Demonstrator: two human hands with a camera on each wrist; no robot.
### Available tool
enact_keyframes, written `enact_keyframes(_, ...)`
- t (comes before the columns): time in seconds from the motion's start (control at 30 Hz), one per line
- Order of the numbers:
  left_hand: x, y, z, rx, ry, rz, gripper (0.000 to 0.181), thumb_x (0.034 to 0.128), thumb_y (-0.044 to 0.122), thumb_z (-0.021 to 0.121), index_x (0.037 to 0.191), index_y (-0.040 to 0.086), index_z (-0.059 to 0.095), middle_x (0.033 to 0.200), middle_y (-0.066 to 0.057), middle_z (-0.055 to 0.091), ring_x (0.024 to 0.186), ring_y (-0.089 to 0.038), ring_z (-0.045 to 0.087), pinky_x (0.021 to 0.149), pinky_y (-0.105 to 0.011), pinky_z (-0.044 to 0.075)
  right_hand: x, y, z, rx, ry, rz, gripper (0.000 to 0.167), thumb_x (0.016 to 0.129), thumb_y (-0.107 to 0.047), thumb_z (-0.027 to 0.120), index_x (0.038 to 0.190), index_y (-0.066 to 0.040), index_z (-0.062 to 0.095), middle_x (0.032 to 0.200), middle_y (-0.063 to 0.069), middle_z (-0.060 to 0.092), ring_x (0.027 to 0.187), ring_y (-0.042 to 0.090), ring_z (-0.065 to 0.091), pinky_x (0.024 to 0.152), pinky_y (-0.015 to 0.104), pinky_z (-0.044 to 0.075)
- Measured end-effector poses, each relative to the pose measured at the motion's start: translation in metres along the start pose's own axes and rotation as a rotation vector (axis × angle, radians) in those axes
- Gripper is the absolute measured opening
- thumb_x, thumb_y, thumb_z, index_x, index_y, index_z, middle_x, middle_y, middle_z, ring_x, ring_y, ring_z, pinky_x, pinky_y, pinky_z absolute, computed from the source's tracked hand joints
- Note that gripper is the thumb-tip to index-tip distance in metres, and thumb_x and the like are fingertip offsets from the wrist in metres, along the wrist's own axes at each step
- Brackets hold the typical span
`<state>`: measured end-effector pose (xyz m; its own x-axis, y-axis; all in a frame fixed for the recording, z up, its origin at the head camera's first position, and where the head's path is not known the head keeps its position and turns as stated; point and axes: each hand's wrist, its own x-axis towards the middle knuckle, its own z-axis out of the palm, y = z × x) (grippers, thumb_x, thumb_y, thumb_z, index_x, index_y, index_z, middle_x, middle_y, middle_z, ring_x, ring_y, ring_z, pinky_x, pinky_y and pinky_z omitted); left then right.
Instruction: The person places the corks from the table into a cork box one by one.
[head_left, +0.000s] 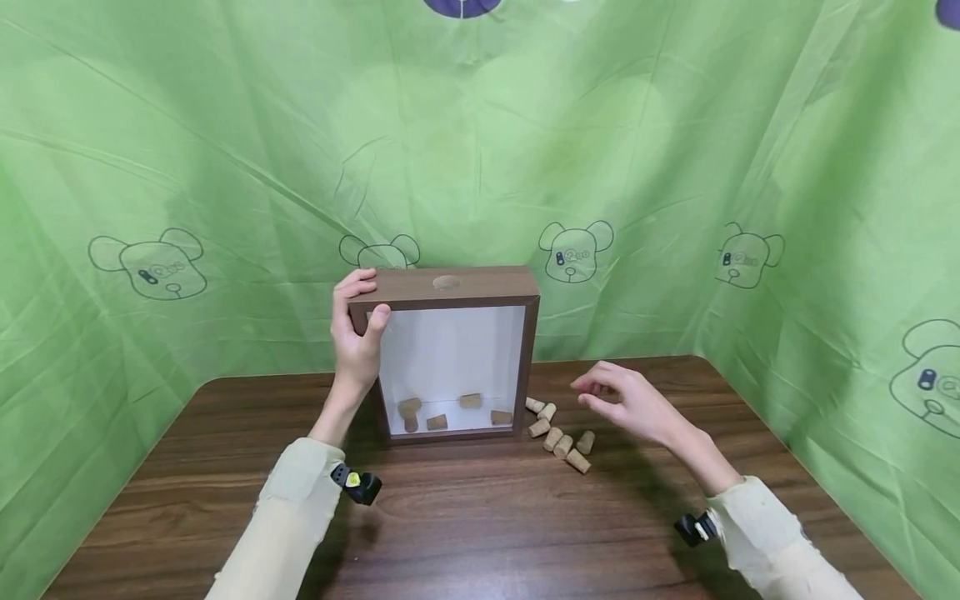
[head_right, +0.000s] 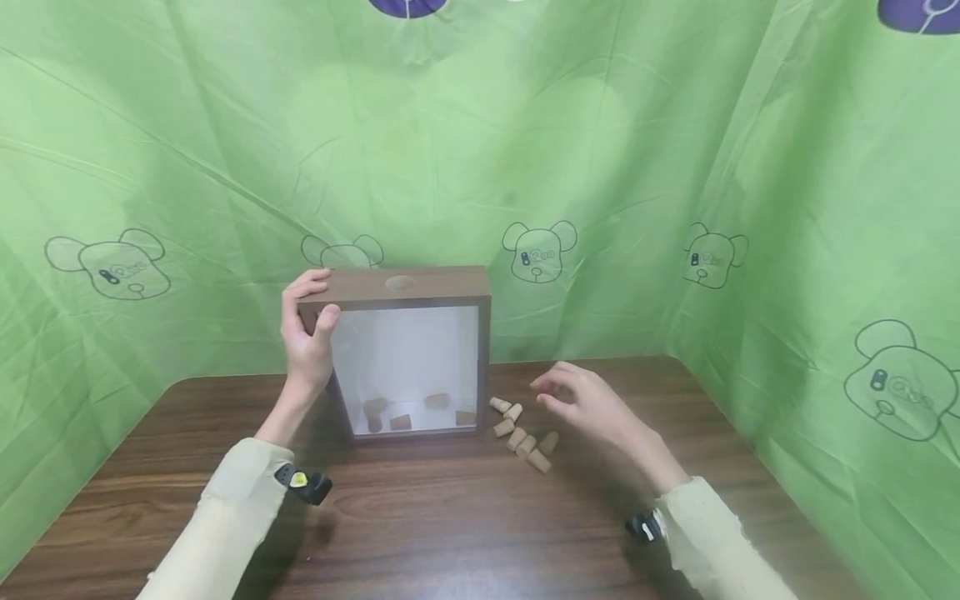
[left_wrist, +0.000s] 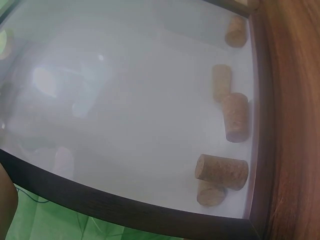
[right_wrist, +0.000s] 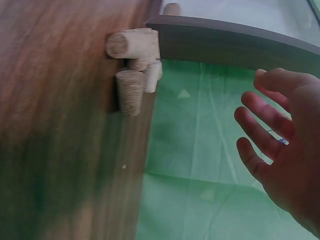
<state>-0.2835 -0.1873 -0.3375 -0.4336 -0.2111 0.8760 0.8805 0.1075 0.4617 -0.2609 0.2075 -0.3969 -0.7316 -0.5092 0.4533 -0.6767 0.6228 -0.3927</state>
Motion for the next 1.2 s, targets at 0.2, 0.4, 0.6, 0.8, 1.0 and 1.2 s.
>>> enact_keyframes(0.2,0.001,0.000,0.001,0.002,-0.006,0.004,0.045,0.0852,0.015,0.062,0.113,-0.018,0.049,0.131,-0.033,0.050,0.132,-0.032,0.046,0.114,-0.034,0.033,-0.010,0.005,0.006,0.011,-0.061,0.034,0.019,0.089,-0.018,0.072,0.108,-0.021,0.070,0.098,-0.006,0.068,0.086,0.001,0.060,0.076,0.033,0.055)
enact_keyframes(0.4,0.001,0.000,0.002,-0.012,-0.008,0.001,0.045,0.0847,0.014,0.061,0.113,-0.019,0.048,0.131,-0.034,0.049,0.132,-0.035,0.045,0.114,-0.034,0.033,-0.018,0.013,0.011,0.010,-0.110,0.031,0.022,0.088,-0.019,0.073,0.110,-0.020,0.071,0.095,-0.009,0.066,0.086,0.000,0.059,0.077,0.033,0.055)
enact_keyframes(0.6,0.001,0.000,0.002,-0.001,-0.008,-0.002,0.046,0.0851,0.016,0.062,0.113,-0.018,0.049,0.131,-0.034,0.049,0.132,-0.035,0.045,0.113,-0.033,0.034,-0.023,0.020,0.015,0.013,-0.165,0.015,0.022,0.089,-0.017,0.072,0.111,-0.018,0.071,0.093,-0.012,0.063,0.085,0.005,0.060,0.075,0.034,0.054)
enact_keyframes(0.8,0.001,0.001,0.002,0.001,-0.008,-0.001,0.046,0.0853,0.017,0.062,0.113,-0.018,0.049,0.131,-0.034,0.049,0.132,-0.035,0.045,0.111,-0.033,0.034,-0.026,0.028,0.019,0.017,-0.261,-0.018,0.025,0.090,-0.014,0.069,0.115,-0.012,0.069,0.103,0.001,0.066,0.083,0.011,0.061,0.071,0.032,0.053)
enact_keyframes(1.0,0.000,0.002,0.001,0.011,-0.008,-0.007,0.046,0.0854,0.017,0.062,0.113,-0.017,0.049,0.132,-0.033,0.050,0.132,-0.034,0.045,0.112,-0.033,0.034,-0.028,0.035,0.024,0.037,-0.357,0.017,0.030,0.089,-0.019,0.072,0.117,-0.012,0.069,0.106,0.001,0.065,0.089,0.016,0.062,0.079,0.032,0.053)
enact_keyframes(1.2,0.000,0.002,0.000,0.016,-0.006,-0.006,0.046,0.0856,0.017,0.062,0.113,-0.017,0.049,0.131,-0.033,0.050,0.132,-0.034,0.045,0.112,-0.033,0.033,-0.029,0.042,0.031,0.063,-0.415,0.032,0.028,0.086,-0.014,0.073,0.113,-0.013,0.070,0.105,-0.002,0.063,0.089,0.013,0.062,0.079,0.030,0.054)
